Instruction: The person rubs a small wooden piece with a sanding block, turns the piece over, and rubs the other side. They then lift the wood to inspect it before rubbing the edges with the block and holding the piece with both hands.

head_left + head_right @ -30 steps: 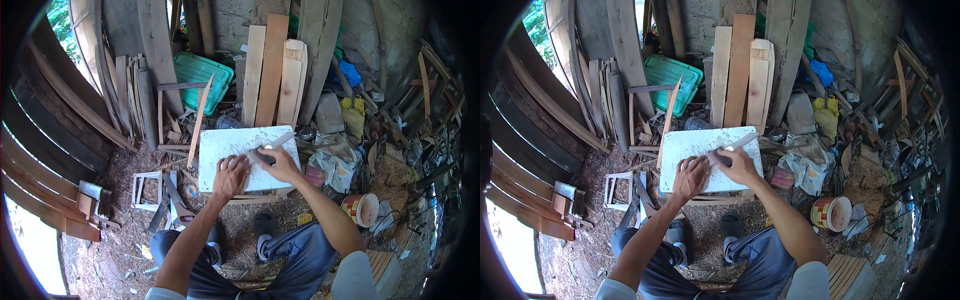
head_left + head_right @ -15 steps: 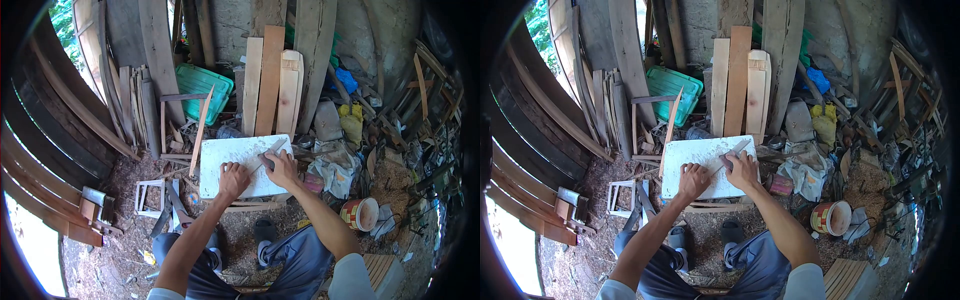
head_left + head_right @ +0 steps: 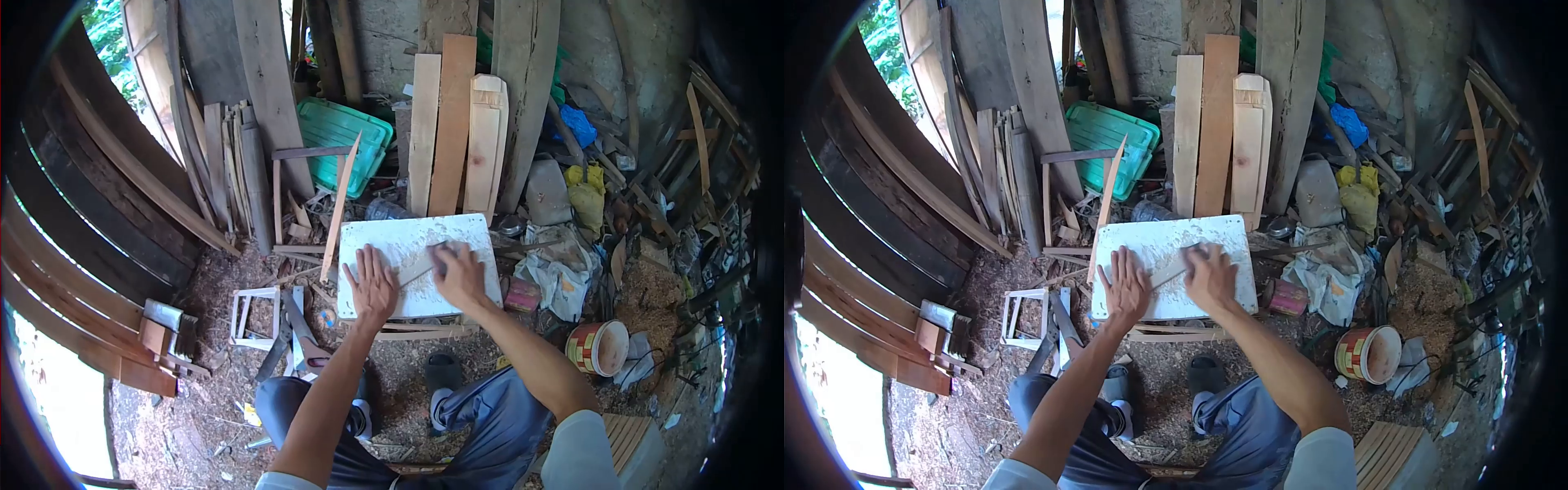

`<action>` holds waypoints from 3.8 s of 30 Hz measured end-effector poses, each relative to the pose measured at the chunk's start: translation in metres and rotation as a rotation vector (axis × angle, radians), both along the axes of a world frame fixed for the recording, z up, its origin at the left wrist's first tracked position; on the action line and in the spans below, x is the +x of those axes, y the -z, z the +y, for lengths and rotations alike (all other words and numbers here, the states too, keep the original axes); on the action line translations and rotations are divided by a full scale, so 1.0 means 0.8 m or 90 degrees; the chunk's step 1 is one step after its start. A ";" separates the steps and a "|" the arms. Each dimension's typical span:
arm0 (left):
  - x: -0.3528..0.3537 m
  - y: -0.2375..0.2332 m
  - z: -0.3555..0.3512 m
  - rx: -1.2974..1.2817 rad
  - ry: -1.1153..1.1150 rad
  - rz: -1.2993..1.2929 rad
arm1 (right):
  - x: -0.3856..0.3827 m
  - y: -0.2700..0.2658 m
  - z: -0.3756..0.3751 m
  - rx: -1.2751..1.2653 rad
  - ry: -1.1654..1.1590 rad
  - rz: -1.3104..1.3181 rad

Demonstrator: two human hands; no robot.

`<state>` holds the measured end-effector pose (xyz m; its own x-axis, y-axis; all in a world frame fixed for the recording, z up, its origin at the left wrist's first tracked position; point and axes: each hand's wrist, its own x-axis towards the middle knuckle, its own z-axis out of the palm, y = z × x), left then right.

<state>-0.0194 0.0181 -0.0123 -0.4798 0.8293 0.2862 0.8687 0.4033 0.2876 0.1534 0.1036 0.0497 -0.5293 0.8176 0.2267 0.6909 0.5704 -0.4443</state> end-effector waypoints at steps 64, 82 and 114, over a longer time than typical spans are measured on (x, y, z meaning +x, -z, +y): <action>-0.004 -0.004 -0.001 -0.024 0.014 -0.004 | -0.007 0.011 0.005 0.077 -0.019 -0.075; -0.002 -0.007 -0.002 -0.032 0.005 -0.001 | 0.017 -0.001 0.047 0.058 0.108 -0.073; 0.001 -0.013 0.002 -0.057 -0.010 -0.021 | -0.029 0.015 -0.042 0.028 -0.074 -0.032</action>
<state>-0.0186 0.0193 -0.0017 -0.5003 0.8435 0.1953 0.8530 0.4415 0.2783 0.1303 0.0703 0.0379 -0.6311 0.7405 0.2310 0.6403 0.6655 -0.3836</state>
